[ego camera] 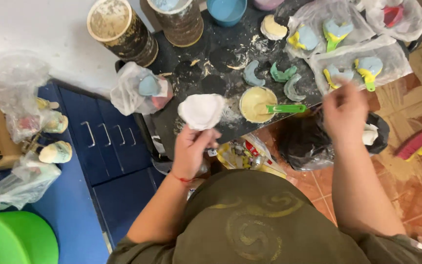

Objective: The person mixes a white paste in a small container using a green spatula. They add a small amount of liquid from a purple cup into the mixture and continue stirring. The person then applies the paste onto a white, crescent-shaped object using the spatula.

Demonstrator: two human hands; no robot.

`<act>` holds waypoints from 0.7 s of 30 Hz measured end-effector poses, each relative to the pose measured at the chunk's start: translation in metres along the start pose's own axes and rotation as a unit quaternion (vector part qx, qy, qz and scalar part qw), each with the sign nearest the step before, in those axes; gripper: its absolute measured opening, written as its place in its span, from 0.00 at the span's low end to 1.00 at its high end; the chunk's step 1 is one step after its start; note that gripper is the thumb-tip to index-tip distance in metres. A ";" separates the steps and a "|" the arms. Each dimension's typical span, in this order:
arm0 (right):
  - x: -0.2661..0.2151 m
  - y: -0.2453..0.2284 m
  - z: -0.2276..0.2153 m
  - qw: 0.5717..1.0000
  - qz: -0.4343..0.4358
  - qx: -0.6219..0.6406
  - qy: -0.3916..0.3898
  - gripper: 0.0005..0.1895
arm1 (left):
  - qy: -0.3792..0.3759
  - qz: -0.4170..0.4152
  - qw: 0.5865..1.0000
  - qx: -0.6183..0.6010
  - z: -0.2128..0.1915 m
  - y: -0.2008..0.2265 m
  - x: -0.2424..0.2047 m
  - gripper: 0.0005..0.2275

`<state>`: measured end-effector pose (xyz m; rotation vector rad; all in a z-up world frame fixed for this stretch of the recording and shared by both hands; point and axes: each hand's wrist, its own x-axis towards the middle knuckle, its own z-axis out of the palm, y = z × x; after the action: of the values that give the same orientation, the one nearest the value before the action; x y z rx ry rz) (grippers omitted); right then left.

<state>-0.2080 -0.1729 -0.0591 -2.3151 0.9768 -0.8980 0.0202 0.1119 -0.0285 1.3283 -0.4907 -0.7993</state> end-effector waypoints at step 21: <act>-0.025 0.004 0.089 0.848 0.187 0.326 -0.375 0.28 | 0.396 -0.110 0.909 -0.073 0.083 -0.161 -0.240 0.07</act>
<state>-0.1589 -0.1422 -0.1314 -1.5666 0.5983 -0.0746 -0.2329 0.2313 -0.1394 1.4495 0.3640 -0.4003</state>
